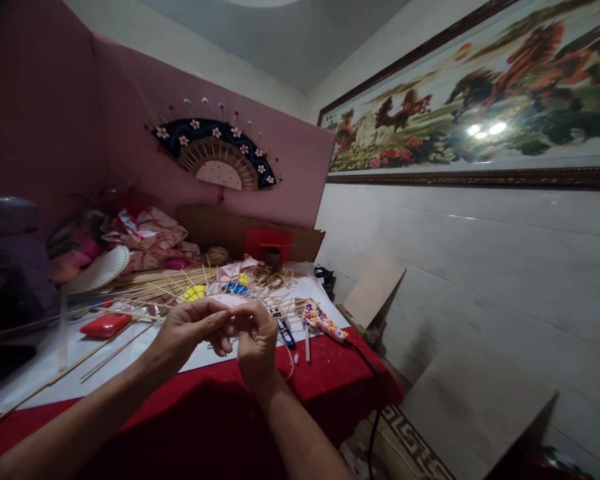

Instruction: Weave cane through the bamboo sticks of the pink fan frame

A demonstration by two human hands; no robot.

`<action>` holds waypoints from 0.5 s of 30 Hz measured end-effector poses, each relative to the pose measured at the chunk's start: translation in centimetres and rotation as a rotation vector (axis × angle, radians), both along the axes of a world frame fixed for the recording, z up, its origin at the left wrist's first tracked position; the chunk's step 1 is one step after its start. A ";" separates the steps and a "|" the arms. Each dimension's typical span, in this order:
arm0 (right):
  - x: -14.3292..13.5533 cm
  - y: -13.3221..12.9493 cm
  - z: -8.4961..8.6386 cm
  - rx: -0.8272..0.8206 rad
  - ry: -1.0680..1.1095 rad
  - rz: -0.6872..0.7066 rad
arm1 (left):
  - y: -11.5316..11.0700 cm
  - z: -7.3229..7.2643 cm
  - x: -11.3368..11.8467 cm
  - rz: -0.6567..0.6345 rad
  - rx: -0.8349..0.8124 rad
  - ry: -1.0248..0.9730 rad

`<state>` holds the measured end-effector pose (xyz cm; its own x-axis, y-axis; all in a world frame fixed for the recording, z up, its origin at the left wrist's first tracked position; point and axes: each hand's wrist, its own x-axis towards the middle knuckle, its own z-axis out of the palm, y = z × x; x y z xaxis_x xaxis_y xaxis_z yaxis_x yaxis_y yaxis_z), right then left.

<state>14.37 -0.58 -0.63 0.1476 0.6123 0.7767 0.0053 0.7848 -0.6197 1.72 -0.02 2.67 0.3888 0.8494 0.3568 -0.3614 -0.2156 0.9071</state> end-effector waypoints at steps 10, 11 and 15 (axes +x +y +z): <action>-0.3 -0.2 0.5 -0.043 0.095 0.159 | 0.3 -0.1 -0.3 -0.158 -0.162 -0.088; -0.3 -0.2 0.5 -0.047 0.099 0.177 | 0.4 -0.1 -0.3 -0.168 -0.168 -0.097; -0.5 -0.1 0.4 -0.112 0.155 0.315 | 0.3 0.1 -0.3 -0.183 -0.174 -0.106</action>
